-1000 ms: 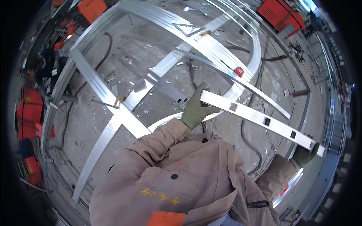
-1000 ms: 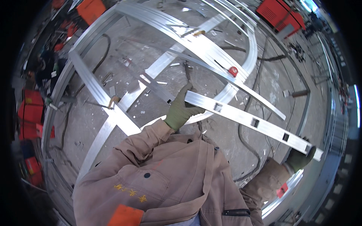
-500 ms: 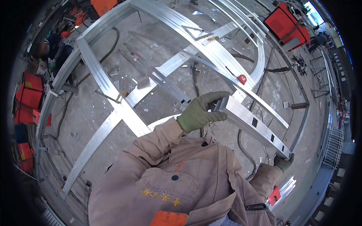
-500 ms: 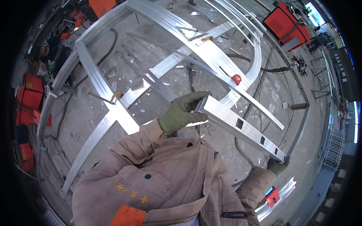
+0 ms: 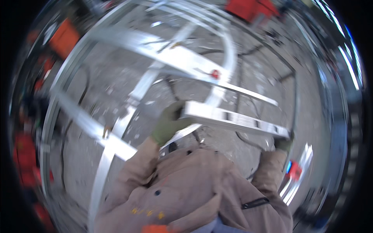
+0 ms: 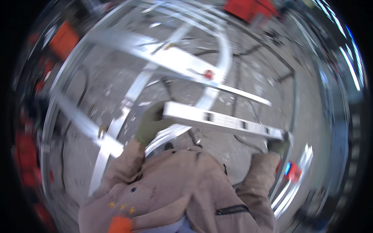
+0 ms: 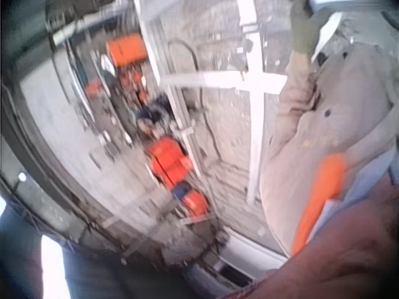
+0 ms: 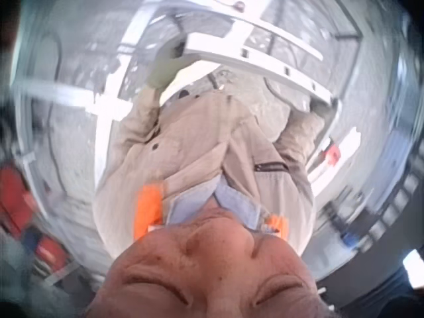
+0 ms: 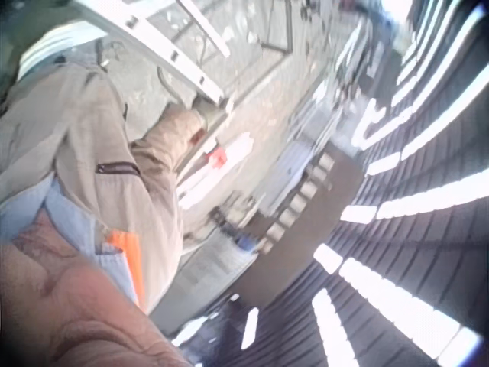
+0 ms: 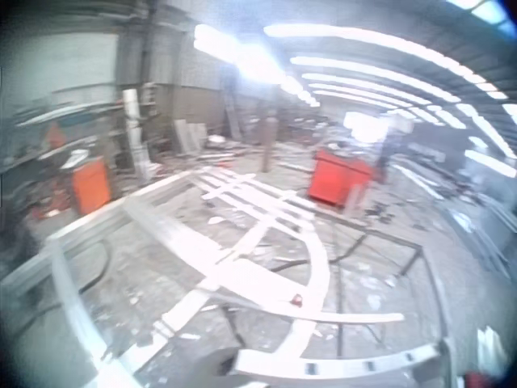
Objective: The person assembles a metal frame by picking up and positioning multiple aluminum profiles into a grid structure. They repeatedly lift, align, and place the profiles, then use a marker to mark one piece before continuing assembly.
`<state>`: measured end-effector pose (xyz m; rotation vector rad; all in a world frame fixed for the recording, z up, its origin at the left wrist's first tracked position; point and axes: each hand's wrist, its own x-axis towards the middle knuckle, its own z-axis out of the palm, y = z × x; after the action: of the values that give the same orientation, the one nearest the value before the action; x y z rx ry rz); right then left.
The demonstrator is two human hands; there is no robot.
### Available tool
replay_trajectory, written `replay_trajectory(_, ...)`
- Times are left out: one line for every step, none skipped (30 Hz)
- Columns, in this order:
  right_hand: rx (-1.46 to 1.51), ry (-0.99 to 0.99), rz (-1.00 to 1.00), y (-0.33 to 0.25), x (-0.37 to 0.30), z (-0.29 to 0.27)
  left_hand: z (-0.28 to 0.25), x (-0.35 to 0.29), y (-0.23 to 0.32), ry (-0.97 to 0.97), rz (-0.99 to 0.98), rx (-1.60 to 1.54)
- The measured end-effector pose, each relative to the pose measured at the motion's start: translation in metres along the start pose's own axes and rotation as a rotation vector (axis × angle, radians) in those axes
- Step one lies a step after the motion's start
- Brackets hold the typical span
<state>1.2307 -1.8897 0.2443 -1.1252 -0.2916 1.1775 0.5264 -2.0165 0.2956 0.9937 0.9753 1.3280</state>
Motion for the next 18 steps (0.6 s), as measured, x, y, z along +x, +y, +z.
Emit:
replay_trajectory(0.019,-0.058,-0.115,-0.022,0.000,-0.030,0.003,0.006,0.003,-0.017,-0.108,0.025)
replay_trajectory(0.046,0.009,-0.071,0.032,-0.014,0.027,-0.011,-0.002,0.001,0.011,-0.142,0.181)
replay_trajectory(0.118,0.070,-0.052,0.023,-0.023,0.041,-0.016,-0.003,-0.011,0.050,-0.180,0.225)
replay_trajectory(0.184,0.134,-0.096,0.018,-0.036,0.050,-0.012,0.001,-0.003,-0.034,-0.139,0.362)
replay_trajectory(0.217,0.211,-0.183,0.014,-0.051,0.066,-0.018,-0.003,-0.020,-0.006,-0.120,0.460)
replay_trajectory(0.215,0.269,-0.305,0.000,-0.055,0.059,-0.031,-0.001,-0.051,-0.019,-0.110,0.619)
replay_trajectory(0.168,0.316,-0.379,-0.004,-0.072,0.067,-0.026,0.003,-0.054,-0.033,-0.121,0.749)
replay_trajectory(0.084,0.306,-0.429,-0.010,-0.082,0.058,-0.014,0.009,-0.059,-0.065,-0.134,0.753)
replay_trajectory(-0.005,0.300,-0.473,-0.016,-0.091,0.048,0.004,0.016,-0.062,-0.095,-0.149,0.759)
replay_trajectory(-0.094,0.312,-0.519,-0.018,-0.108,0.060,0.020,0.020,-0.067,-0.138,-0.126,0.747)
replay_trajectory(-0.181,0.308,-0.554,-0.021,-0.132,0.089,0.031,0.021,-0.073,-0.161,-0.102,0.741)
replay_trajectory(-0.242,0.340,-0.560,-0.026,-0.159,0.109,0.052,0.023,-0.073,-0.189,-0.091,0.711)
replay_trajectory(-0.354,0.289,-0.546,-0.031,-0.172,0.106,0.072,0.026,-0.069,-0.253,-0.105,0.675)
replay_trajectory(-0.368,0.301,-0.610,-0.033,-0.181,0.093,0.101,0.031,-0.066,-0.297,-0.102,0.665)
replay_trajectory(-0.381,0.294,-0.661,-0.030,-0.184,0.089,0.123,0.033,-0.062,-0.320,-0.103,0.663)
replay_trajectory(-0.379,0.276,-0.666,-0.030,-0.188,0.085,0.144,0.034,-0.058,-0.332,-0.097,0.665)
replay_trajectory(-0.375,0.252,-0.668,-0.036,-0.195,0.086,0.160,0.034,-0.057,-0.335,-0.090,0.677)
replay_trajectory(-0.370,0.227,-0.668,-0.042,-0.199,0.084,0.176,0.034,-0.059,-0.337,-0.083,0.689)
